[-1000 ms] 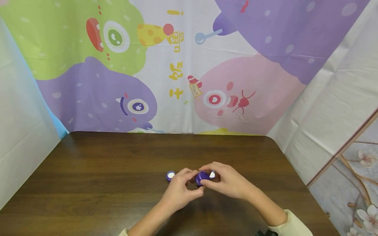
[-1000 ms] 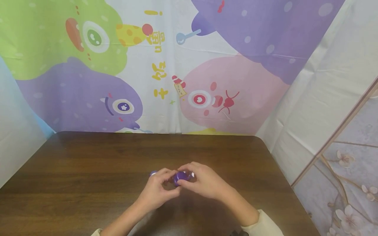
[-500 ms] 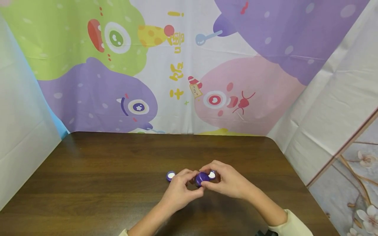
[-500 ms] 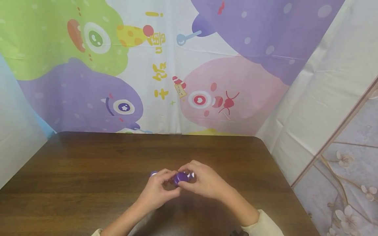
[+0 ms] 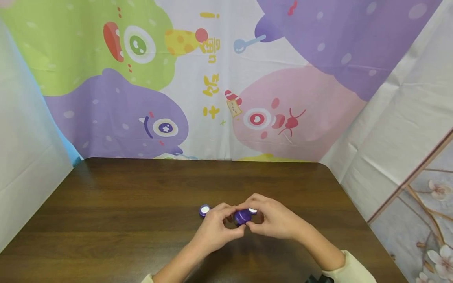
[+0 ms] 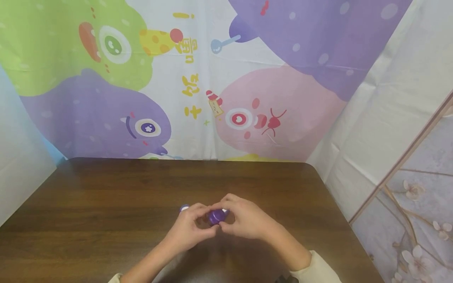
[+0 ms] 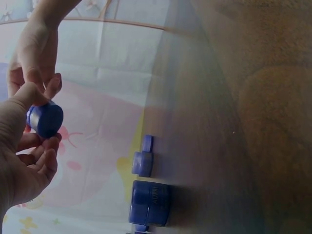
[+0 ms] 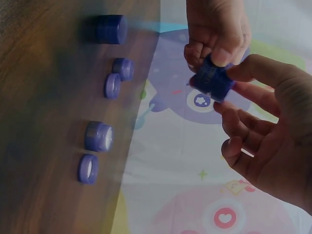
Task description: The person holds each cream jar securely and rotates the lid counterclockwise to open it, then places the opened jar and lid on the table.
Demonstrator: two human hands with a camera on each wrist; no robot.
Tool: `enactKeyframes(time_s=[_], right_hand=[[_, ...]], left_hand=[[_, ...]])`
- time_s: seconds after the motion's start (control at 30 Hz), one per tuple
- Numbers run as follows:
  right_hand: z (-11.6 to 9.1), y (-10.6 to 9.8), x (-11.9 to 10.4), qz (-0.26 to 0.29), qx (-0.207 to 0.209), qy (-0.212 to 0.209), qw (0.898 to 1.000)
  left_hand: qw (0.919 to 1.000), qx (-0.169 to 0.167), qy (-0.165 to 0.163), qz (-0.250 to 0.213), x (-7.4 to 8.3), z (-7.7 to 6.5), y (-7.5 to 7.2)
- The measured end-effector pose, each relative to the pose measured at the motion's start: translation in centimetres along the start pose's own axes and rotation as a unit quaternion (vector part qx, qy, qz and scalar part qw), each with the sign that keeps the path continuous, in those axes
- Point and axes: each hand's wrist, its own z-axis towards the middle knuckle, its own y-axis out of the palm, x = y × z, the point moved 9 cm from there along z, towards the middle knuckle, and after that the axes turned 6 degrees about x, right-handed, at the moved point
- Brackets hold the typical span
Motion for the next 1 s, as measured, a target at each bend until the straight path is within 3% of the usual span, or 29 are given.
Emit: enactKeyframes(time_s=[0.13, 0.27, 0.4, 0.6, 1.0], right_hand=[[-0.1, 0.2, -0.1, -0.043, -0.023, 0.0, 0.999], [-0.2, -0.1, -0.2, -0.053, -0.016, -0.003, 0.998], [-0.4, -1.0, 0.2, -0.026, 0.016, 0.007, 1.0], [-1.1, -1.7, 2.5, 0.022, 0.041, 0.067, 0.997], [-2.6, 0.2, 7.4, 0.07, 0.04, 0.128, 0.988]], left_hand=[[0.9996, -0.027, -0.009, 0.006, -0.2, 0.0, 0.4], [0.9991, -0.039, -0.013, 0.012, -0.4, 0.1, 0.7], [0.9988, -0.042, -0.021, 0.013, -0.7, 0.1, 0.9], [0.9983, -0.047, -0.033, 0.01, -1.2, 0.1, 1.1], [0.9932, -0.081, -0.056, 0.063, -2.4, 0.6, 2.7]])
